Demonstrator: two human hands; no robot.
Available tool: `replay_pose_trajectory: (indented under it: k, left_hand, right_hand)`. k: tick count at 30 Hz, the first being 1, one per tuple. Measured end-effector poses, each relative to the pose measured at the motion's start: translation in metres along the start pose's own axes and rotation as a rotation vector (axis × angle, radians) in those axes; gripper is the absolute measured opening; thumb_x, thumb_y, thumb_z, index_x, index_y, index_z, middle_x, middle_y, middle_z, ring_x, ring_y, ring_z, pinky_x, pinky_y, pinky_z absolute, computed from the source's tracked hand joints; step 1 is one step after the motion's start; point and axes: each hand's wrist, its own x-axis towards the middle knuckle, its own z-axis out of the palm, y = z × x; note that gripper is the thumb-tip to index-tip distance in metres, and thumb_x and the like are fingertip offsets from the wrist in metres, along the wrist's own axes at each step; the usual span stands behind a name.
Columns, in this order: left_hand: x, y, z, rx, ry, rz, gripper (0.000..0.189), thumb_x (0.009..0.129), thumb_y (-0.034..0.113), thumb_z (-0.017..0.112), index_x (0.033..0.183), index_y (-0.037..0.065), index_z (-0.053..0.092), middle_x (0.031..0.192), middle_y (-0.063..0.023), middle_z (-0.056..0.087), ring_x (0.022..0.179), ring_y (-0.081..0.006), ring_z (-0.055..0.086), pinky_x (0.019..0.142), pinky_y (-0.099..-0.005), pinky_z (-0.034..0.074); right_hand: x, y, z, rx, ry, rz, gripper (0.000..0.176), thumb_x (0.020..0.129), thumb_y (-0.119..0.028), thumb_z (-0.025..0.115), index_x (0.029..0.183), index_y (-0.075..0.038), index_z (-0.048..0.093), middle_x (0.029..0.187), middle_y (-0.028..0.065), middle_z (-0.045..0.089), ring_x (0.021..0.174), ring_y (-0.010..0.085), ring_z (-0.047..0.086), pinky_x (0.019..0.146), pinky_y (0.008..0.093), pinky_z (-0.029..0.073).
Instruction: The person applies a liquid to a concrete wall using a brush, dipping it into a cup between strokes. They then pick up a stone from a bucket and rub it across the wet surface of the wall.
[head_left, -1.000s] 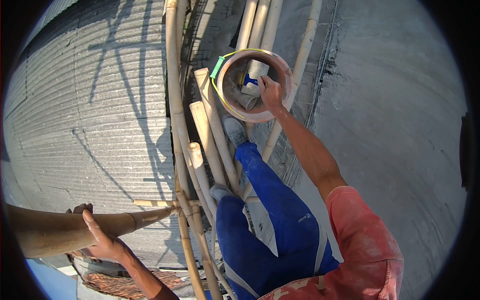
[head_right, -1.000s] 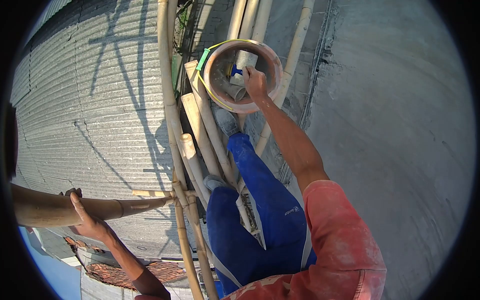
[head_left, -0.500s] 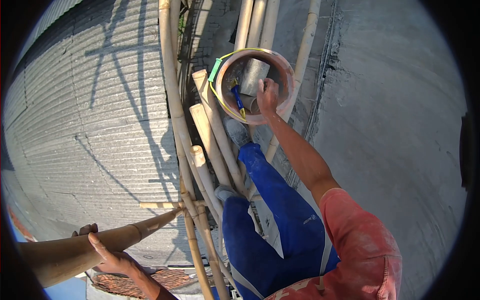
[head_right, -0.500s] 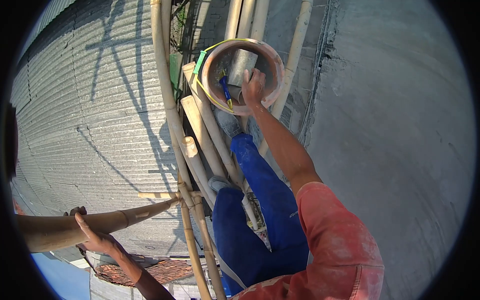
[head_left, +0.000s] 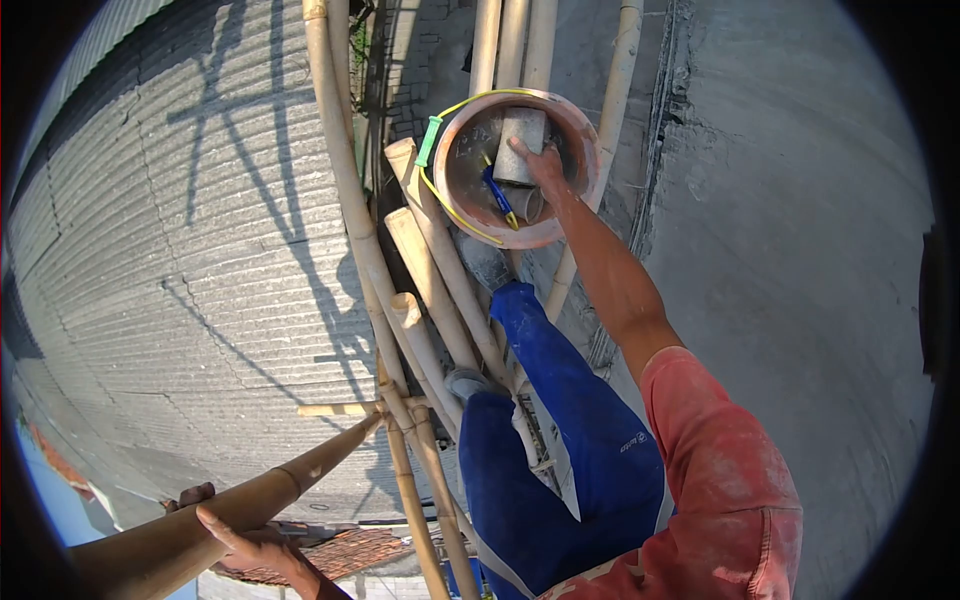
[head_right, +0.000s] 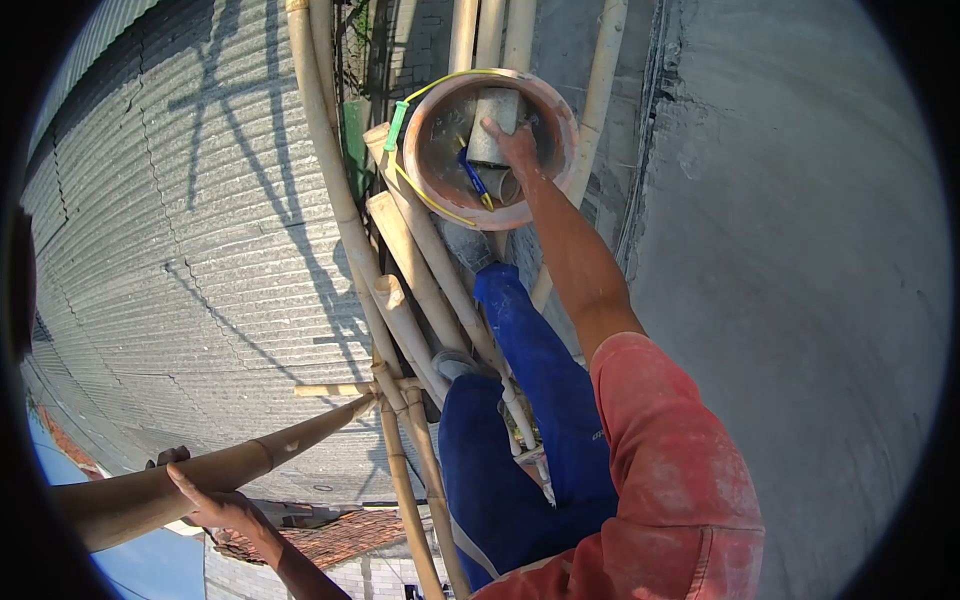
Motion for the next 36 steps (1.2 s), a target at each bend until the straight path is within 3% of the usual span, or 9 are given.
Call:
replay_pose_trajectory:
  k: [5, 7, 11, 14, 19, 26, 30, 35, 36]
  left_hand:
    - [0.003, -0.015, -0.006, -0.001, -0.038, 0.003, 0.044, 0.085, 0.026, 0.065, 0.111, -0.008, 0.051, 0.095, -0.0131, 0.057, 0.087, -0.0235, 0.054, 0.085, -0.0375, 0.042]
    - [0.002, -0.012, -0.005, 0.003, -0.058, -0.025, 0.042, 0.085, 0.023, 0.066, 0.108, -0.008, 0.051, 0.096, -0.0137, 0.057, 0.087, -0.0234, 0.054, 0.084, -0.0374, 0.043]
    - [0.003, -0.017, -0.004, 0.008, -0.011, -0.06, 0.035, 0.086, 0.021, 0.065, 0.102, -0.008, 0.054, 0.096, -0.0135, 0.057, 0.087, -0.0226, 0.054, 0.082, -0.0356, 0.042]
    - [0.004, -0.015, -0.004, -0.007, -0.042, -0.004, 0.032, 0.086, 0.02, 0.065, 0.099, -0.008, 0.056, 0.095, -0.0131, 0.058, 0.087, -0.0221, 0.054, 0.082, -0.0348, 0.042]
    - [0.007, -0.008, -0.002, 0.05, -0.098, 0.118, 0.033, 0.088, 0.028, 0.059, 0.09, -0.005, 0.055, 0.089, -0.0094, 0.051, 0.085, -0.021, 0.05, 0.08, -0.0348, 0.041]
    - [0.005, -0.001, 0.001, 0.093, -0.092, 0.115, 0.036, 0.089, 0.032, 0.057, 0.088, -0.004, 0.053, 0.087, -0.0087, 0.048, 0.084, -0.0209, 0.048, 0.078, -0.0356, 0.039]
    - [0.007, -0.012, -0.003, 0.031, -0.07, 0.124, 0.029, 0.087, 0.024, 0.061, 0.089, -0.004, 0.055, 0.088, -0.0098, 0.053, 0.083, -0.021, 0.05, 0.078, -0.0347, 0.04]
    - [0.005, -0.015, 0.0, 0.04, -0.02, 0.025, 0.029, 0.087, 0.023, 0.064, 0.09, -0.005, 0.057, 0.086, -0.0104, 0.057, 0.08, -0.0205, 0.052, 0.076, -0.0347, 0.042]
    - [0.005, -0.012, 0.003, 0.067, 0.009, 0.008, 0.03, 0.086, 0.024, 0.065, 0.091, -0.006, 0.058, 0.086, -0.0114, 0.058, 0.078, -0.0207, 0.054, 0.075, -0.0348, 0.043]
  right_hand:
    - [-0.036, -0.027, -0.033, 0.031, 0.042, 0.086, 0.076, 0.08, -0.047, 0.065, 0.127, 0.007, 0.041, 0.118, 0.0211, 0.055, 0.104, 0.0317, 0.058, 0.087, 0.0369, 0.047]
    - [-0.061, -0.034, -0.055, 0.845, -0.333, 0.263, 0.055, 0.092, -0.04, 0.051, 0.124, 0.004, 0.045, 0.11, 0.0178, 0.059, 0.099, 0.0291, 0.06, 0.078, 0.0352, 0.051]
    - [-0.058, -0.001, -0.08, 1.094, -0.697, 0.295, 0.047, 0.099, -0.037, 0.035, 0.121, 0.002, 0.047, 0.1, 0.0174, 0.062, 0.092, 0.028, 0.063, 0.068, 0.0382, 0.053]
    - [-0.033, 0.011, -0.072, 0.895, -0.659, 0.319, 0.048, 0.097, -0.039, 0.04, 0.119, 0.002, 0.049, 0.095, 0.0166, 0.063, 0.092, 0.028, 0.062, 0.071, 0.0394, 0.052]
    - [0.012, 0.008, -0.04, -0.526, -0.043, -0.185, 0.072, 0.086, -0.054, 0.052, 0.133, -0.002, 0.039, 0.11, 0.0238, 0.059, 0.103, 0.0365, 0.059, 0.088, 0.0404, 0.046]
    - [-0.056, -0.046, -0.003, -0.754, 0.058, -0.139, 0.096, 0.07, -0.055, 0.069, 0.144, -0.017, 0.023, 0.139, 0.0285, 0.025, 0.121, 0.0457, 0.04, 0.092, 0.0563, 0.038]
    - [-0.05, -0.043, -0.005, -0.839, 0.05, -0.178, 0.093, 0.069, -0.047, 0.073, 0.143, -0.016, 0.026, 0.132, 0.0258, 0.033, 0.115, 0.0448, 0.045, 0.091, 0.0542, 0.04]
    - [-0.097, -0.06, -0.042, -0.266, 0.084, -0.568, 0.075, 0.069, -0.033, 0.073, 0.136, -0.019, 0.043, 0.12, 0.0248, 0.041, 0.111, 0.0442, 0.047, 0.094, 0.0488, 0.041]
    - [-0.093, -0.05, -0.047, -0.393, -0.035, -0.472, 0.072, 0.069, -0.031, 0.074, 0.134, -0.02, 0.046, 0.12, 0.0256, 0.042, 0.113, 0.0434, 0.047, 0.094, 0.0454, 0.042]
